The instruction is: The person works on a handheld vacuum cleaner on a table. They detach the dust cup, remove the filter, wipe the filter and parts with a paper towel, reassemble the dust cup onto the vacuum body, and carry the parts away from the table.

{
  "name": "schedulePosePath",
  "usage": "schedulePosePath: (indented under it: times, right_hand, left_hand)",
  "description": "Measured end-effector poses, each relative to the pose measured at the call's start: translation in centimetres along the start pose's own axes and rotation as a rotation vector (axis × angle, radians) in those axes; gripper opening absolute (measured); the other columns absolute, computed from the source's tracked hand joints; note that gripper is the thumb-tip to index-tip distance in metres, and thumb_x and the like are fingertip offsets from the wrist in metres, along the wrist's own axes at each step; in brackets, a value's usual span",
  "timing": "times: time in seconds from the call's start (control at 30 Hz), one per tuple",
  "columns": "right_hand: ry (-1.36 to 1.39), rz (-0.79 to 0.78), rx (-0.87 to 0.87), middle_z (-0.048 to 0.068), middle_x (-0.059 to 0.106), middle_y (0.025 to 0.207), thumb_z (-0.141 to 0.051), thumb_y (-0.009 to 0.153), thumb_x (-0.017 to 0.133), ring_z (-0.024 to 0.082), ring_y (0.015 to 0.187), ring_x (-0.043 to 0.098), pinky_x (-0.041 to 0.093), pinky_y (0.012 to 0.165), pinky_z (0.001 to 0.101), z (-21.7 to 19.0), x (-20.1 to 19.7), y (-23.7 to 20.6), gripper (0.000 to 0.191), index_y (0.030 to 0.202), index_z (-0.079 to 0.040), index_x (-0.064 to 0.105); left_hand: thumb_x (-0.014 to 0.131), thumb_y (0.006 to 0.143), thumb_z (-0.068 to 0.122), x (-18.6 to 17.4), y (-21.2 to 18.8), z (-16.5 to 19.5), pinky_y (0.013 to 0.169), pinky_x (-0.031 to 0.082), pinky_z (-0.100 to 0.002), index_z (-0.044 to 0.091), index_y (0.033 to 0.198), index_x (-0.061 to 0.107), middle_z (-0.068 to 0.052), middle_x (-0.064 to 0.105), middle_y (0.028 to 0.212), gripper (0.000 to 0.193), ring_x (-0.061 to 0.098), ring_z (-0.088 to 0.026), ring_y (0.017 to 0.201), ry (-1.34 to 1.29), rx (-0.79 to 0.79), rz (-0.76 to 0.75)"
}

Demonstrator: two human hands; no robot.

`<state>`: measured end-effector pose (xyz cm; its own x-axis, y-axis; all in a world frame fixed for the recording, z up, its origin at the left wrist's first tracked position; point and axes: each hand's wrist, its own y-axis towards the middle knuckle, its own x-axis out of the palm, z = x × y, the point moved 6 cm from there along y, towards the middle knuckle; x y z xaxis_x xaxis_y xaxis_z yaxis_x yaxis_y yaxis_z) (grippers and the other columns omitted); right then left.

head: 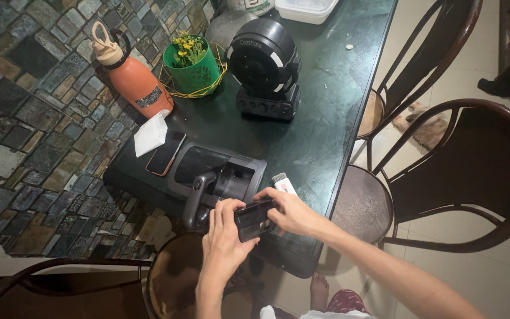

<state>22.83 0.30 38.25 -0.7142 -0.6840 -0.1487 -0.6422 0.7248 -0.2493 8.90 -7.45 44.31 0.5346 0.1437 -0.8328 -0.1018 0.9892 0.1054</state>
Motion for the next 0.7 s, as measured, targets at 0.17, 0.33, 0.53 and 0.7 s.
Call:
schedulePosePath:
  times: [0.17, 0.33, 0.53, 0.7]
  right_hand:
    - [-0.007, 0.041, -0.051, 0.010, 0.070, 0.090, -0.001, 0.085, 0.054, 0.017, 0.073, 0.065, 0.056, 0.067, 0.0365, 0.9, -0.3, 0.5, 0.055, 0.140, -0.006, 0.051]
    - [-0.303, 0.178, -0.253, 0.014, 0.072, 0.093, 0.000, 0.087, 0.059, 0.021, 0.087, 0.071, 0.057, 0.079, 0.0373, 1.9, 0.0, 1.1, 0.050, 0.136, -0.004, 0.053]
    - [0.065, -0.030, -0.056, 0.007, 0.069, 0.105, 0.008, 0.082, 0.045, 0.021, 0.081, 0.073, 0.064, 0.072, 0.0344, 2.1, -0.5, 2.4, 0.064, 0.143, -0.010, 0.050]
    - [0.409, -0.180, -0.016, 0.002, 0.068, 0.118, -0.004, 0.092, 0.047, 0.009, 0.103, 0.070, 0.065, 0.075, 0.0300, 0.2, -0.9, 2.7, 0.050, 0.142, -0.009, 0.054]
  left_hand:
    - [0.094, 0.052, 0.010, 0.0, -0.2, -0.4, 0.081, 0.056, -0.045, 0.015, 0.121, 0.047, -0.003, 0.053, 0.124, 0.084, 0.056, -0.029, 0.119, -0.066, 0.002, 0.042]
    - [0.093, 0.055, 0.012, 0.2, -0.4, -0.4, 0.080, 0.056, -0.044, 0.016, 0.122, 0.047, -0.003, 0.053, 0.126, 0.081, 0.055, -0.030, 0.120, 0.021, -0.003, 0.038]
    - [0.094, 0.051, 0.010, -0.9, -0.1, -0.7, 0.084, 0.055, -0.045, 0.013, 0.119, 0.046, -0.005, 0.053, 0.123, 0.083, 0.055, -0.030, 0.119, -0.056, -0.003, 0.090]
    - [0.094, 0.056, 0.011, -1.0, 0.5, -1.3, 0.084, 0.054, -0.044, 0.012, 0.124, 0.045, -0.007, 0.053, 0.126, 0.084, 0.057, -0.030, 0.119, -0.081, -0.044, 0.137]
